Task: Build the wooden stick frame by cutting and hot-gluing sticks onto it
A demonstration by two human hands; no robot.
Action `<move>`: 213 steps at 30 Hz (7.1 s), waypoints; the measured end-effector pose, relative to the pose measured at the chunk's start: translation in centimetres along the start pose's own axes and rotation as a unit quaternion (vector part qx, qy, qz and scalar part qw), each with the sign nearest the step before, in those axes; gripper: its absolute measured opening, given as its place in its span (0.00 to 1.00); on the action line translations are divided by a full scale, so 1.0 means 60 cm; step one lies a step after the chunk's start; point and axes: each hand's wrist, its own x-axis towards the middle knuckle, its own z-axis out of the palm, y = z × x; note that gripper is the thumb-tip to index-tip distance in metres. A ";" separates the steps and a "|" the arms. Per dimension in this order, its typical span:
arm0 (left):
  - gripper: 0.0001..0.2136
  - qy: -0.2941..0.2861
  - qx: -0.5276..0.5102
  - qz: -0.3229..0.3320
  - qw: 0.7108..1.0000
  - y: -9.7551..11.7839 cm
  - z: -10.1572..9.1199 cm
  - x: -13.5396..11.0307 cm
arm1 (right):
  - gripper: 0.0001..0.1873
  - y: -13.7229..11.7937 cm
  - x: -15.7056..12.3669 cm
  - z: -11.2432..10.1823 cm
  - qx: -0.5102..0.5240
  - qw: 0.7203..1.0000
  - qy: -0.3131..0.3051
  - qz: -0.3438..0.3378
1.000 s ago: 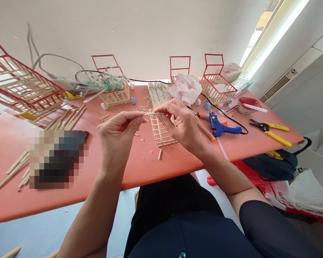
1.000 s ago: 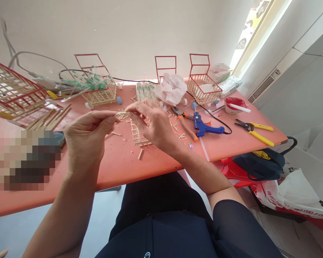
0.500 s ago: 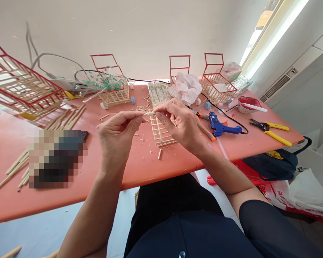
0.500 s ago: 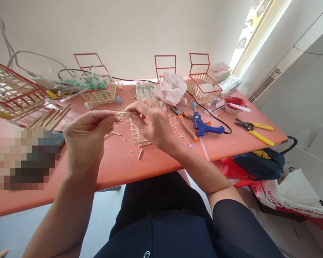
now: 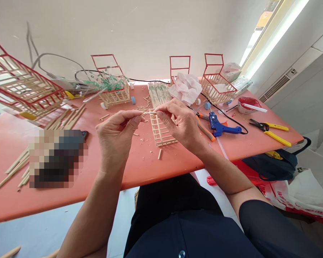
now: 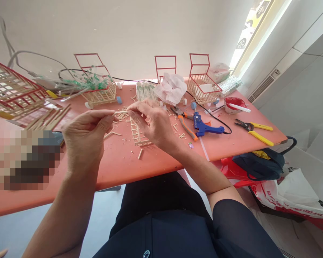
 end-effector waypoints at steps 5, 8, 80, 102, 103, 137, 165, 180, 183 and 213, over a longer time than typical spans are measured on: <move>0.05 -0.004 -0.031 -0.001 1.000 0.001 0.000 -0.001 | 0.12 0.002 0.001 0.000 0.004 1.000 -0.006 0.006; 0.05 -0.008 -0.043 0.002 0.999 0.003 0.001 -0.002 | 0.13 0.003 0.001 0.001 0.003 1.000 -0.007 0.006; 0.06 -0.014 -0.043 -0.024 0.999 0.011 0.003 -0.006 | 0.13 0.001 -0.002 0.004 -0.021 0.999 -0.022 0.029; 0.06 -0.007 -0.041 -0.023 0.999 0.014 0.005 -0.007 | 0.12 0.001 -0.003 0.004 -0.012 1.000 -0.015 0.021; 0.05 -0.006 -0.041 -0.022 0.999 0.014 0.004 -0.007 | 0.12 0.001 -0.003 0.005 -0.010 1.000 -0.015 0.020; 0.06 -0.006 -0.040 -0.013 0.999 0.007 0.004 -0.005 | 0.11 0.003 -0.003 0.009 -0.009 1.000 -0.006 0.012; 0.06 -0.008 -0.038 -0.008 0.999 0.007 0.003 -0.005 | 0.13 0.003 -0.003 0.009 -0.015 1.000 -0.016 0.020; 0.06 -0.001 -0.033 -0.015 0.999 0.011 0.004 -0.007 | 0.13 0.001 -0.002 0.008 -0.010 1.000 -0.010 0.020; 0.06 -0.005 -0.040 -0.011 0.999 0.011 0.004 -0.006 | 0.13 0.003 -0.002 0.009 -0.010 1.000 -0.009 0.015; 0.05 -0.007 -0.021 -0.003 1.000 0.014 0.002 -0.007 | 0.14 0.007 -0.003 0.012 -0.027 0.999 -0.023 0.030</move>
